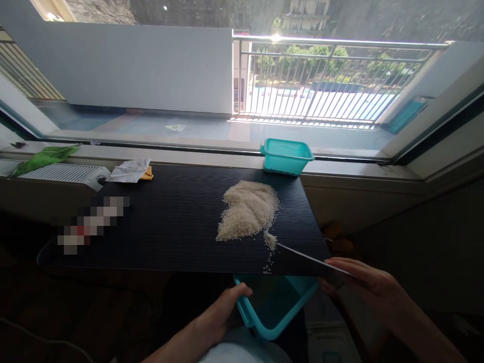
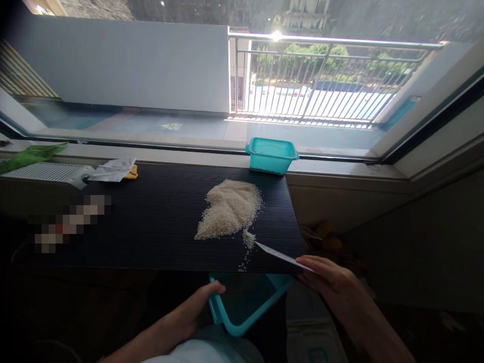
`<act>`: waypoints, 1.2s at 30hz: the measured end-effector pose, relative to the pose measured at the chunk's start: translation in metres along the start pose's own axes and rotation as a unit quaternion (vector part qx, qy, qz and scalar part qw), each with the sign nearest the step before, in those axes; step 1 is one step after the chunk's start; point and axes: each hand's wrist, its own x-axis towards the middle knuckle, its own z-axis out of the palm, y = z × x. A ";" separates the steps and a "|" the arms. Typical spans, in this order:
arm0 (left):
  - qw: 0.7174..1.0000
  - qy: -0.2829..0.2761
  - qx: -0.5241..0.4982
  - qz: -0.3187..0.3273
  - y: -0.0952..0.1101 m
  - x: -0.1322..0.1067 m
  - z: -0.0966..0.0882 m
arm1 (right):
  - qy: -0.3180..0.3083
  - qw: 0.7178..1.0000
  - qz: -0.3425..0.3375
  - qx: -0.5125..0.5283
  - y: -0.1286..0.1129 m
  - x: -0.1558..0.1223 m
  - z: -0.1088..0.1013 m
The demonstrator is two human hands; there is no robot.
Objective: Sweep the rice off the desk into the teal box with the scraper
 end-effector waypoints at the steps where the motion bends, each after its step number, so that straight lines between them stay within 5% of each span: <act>1: 1.000 0.002 0.001 -0.003 0.001 -0.002 0.002 | -0.016 1.000 -0.004 0.014 -0.002 -0.004 0.000; 8: 1.000 0.000 -0.001 -0.003 0.008 -0.010 0.009 | -0.113 0.992 0.006 0.049 -0.020 -0.024 -0.006; 14: 1.000 0.021 0.002 0.007 0.008 -0.011 0.003 | -0.018 0.999 -0.003 0.028 -0.011 0.008 -0.003; 18: 1.000 0.010 0.001 0.019 0.007 -0.010 -0.003 | -0.013 1.000 0.002 0.021 -0.008 0.023 0.002; 31: 1.000 0.011 0.012 0.001 0.007 -0.010 0.003 | -0.134 0.990 -0.022 0.040 -0.042 -0.021 0.001; 36: 1.000 0.029 -0.002 0.007 0.006 -0.009 -0.001 | -0.033 0.999 -0.019 0.029 -0.027 0.007 0.002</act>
